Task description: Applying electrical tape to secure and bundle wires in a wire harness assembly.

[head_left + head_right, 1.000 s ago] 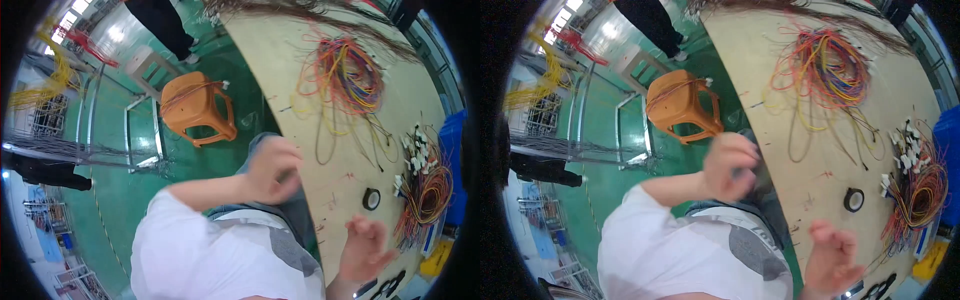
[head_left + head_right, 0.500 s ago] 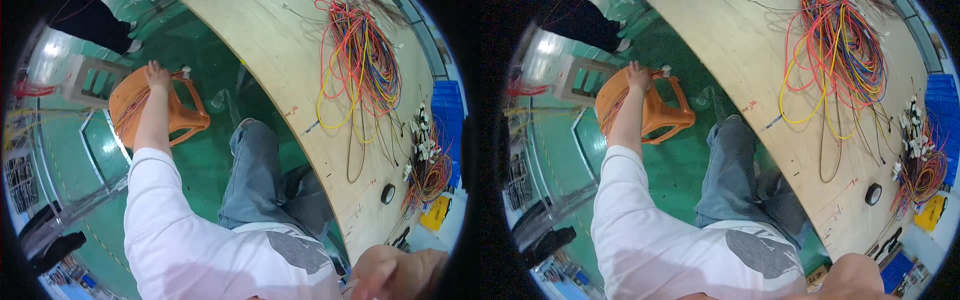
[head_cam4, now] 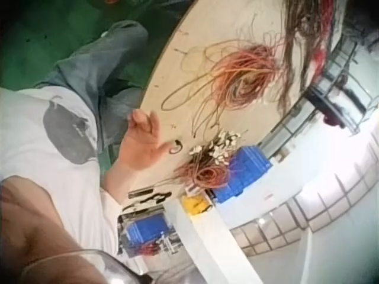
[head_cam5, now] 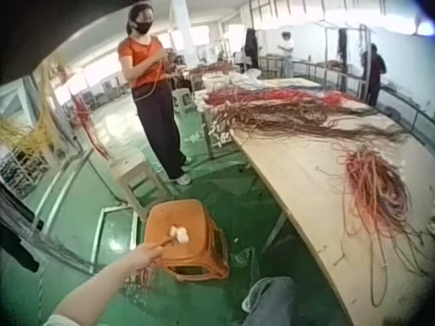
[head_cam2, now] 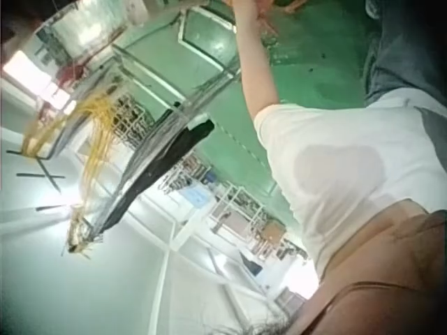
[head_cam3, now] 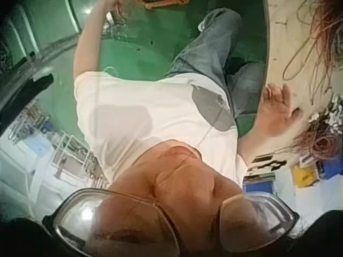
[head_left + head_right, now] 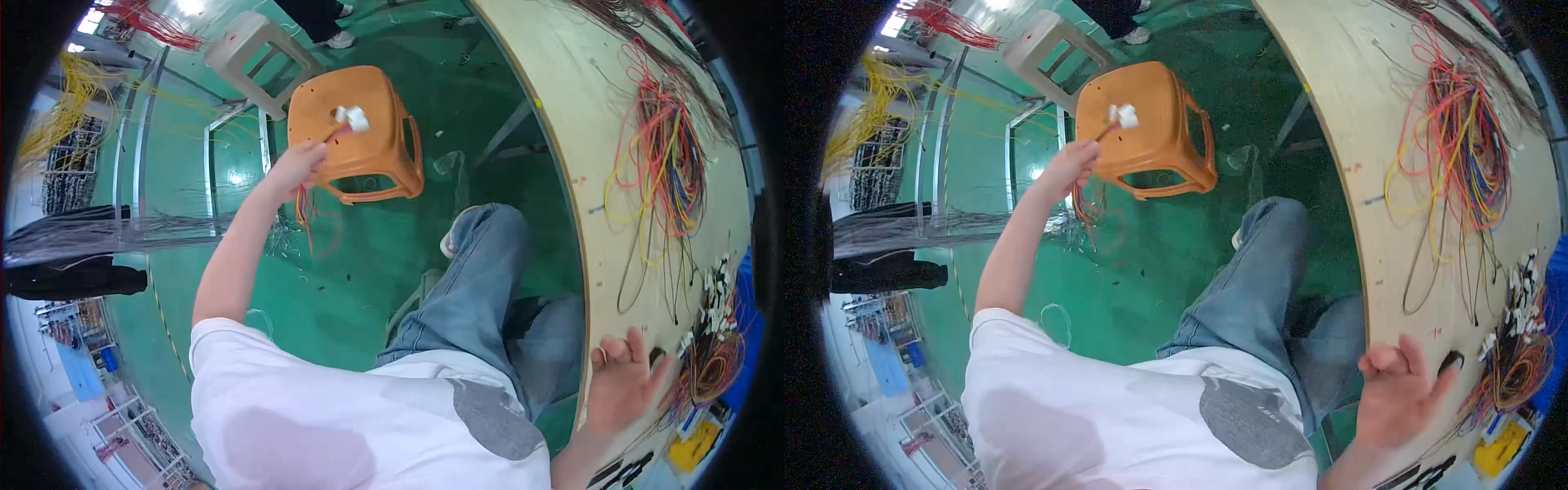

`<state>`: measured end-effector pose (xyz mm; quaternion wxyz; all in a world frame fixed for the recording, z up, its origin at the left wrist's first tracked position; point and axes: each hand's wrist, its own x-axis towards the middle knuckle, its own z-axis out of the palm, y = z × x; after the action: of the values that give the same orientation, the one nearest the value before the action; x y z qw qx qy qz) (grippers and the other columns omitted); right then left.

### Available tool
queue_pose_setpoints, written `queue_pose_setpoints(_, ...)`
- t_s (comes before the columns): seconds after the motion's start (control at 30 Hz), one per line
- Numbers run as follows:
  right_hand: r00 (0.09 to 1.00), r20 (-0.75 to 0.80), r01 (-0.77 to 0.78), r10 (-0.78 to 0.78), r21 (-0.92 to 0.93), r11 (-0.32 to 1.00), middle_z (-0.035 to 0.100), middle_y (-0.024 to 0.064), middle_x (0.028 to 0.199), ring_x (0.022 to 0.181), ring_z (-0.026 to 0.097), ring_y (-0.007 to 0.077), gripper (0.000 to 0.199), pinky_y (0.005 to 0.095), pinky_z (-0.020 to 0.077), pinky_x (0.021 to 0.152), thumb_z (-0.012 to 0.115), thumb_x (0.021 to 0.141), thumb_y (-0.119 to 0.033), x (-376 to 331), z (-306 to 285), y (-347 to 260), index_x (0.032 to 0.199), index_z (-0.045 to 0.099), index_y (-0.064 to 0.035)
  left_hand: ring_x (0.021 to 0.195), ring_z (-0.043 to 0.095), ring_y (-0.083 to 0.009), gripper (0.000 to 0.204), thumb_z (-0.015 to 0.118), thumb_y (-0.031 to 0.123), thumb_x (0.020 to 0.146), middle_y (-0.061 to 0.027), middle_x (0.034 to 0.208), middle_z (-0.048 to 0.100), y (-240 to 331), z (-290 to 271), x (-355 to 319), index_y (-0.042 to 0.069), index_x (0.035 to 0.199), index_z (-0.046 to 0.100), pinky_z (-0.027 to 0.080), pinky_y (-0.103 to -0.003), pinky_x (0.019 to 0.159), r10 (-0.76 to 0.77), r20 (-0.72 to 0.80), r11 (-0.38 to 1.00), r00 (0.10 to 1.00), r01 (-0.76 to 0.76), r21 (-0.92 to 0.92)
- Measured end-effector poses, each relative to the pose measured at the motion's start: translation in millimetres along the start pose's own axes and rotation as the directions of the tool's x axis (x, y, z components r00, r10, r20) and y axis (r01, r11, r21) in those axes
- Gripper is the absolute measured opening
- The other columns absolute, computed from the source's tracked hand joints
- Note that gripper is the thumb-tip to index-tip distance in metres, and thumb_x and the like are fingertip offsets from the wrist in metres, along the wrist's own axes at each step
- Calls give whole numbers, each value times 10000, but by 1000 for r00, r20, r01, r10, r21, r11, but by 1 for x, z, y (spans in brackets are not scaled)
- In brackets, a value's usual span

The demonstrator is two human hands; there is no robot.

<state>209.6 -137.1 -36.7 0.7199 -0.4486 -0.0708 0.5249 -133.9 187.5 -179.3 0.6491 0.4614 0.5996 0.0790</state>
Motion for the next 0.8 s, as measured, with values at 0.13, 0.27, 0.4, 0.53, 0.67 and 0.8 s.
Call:
queue_pose_setpoints(0.13,1000,-5,-30,30,-68,997,587,172,833,797,521,248,553,336,364,734,273,872,-443,-6,-16,19,1007,525,30,578,506,-235,259,414,254,842,-114,637,518,-24,-15,41,31,761,519,396,-334,511,483,-334,827,810,-296,477)
queue_pose_setpoints(0.27,998,68,7,8,-223,975,582,163,792,783,532,249,528,340,376,722,257,881,-411,-21,-25,22,976,529,31,777,516,-412,297,418,251,827,-260,792,543,-14,45,95,-23,803,530,401,-444,685,621,-254,658,741,-318,682)
queue_pose_setpoints(0.4,995,-26,58,-95,-622,780,589,148,790,774,548,208,416,311,398,705,277,893,-293,-34,-33,28,940,537,29,674,539,-320,295,425,260,833,-182,720,553,8,80,61,-5,748,524,411,-399,618,487,-180,772,855,-325,546)
queue_pose_setpoints(0.53,998,-49,-62,39,-722,689,605,116,803,769,548,152,303,265,397,710,351,879,-205,-22,-24,37,930,545,21,507,344,-40,206,453,263,842,59,580,362,37,74,-27,98,723,484,271,-197,429,407,-63,912,911,-409,-17)
queue_pose_setpoints(0.67,970,10,-173,242,-670,722,610,94,820,761,550,142,300,256,397,699,373,877,-236,5,-27,74,932,550,0,435,253,-13,168,436,246,854,64,561,326,78,68,-133,103,771,464,169,-166,362,467,-220,855,856,-501,-135)
queue_pose_setpoints(0.8,802,-7,-563,597,-342,752,590,85,841,753,547,151,300,268,411,682,412,866,-279,48,-14,130,923,541,-15,409,204,-13,224,408,273,880,63,558,272,111,66,-223,89,753,410,141,-164,352,677,-79,703,732,-675,-224)
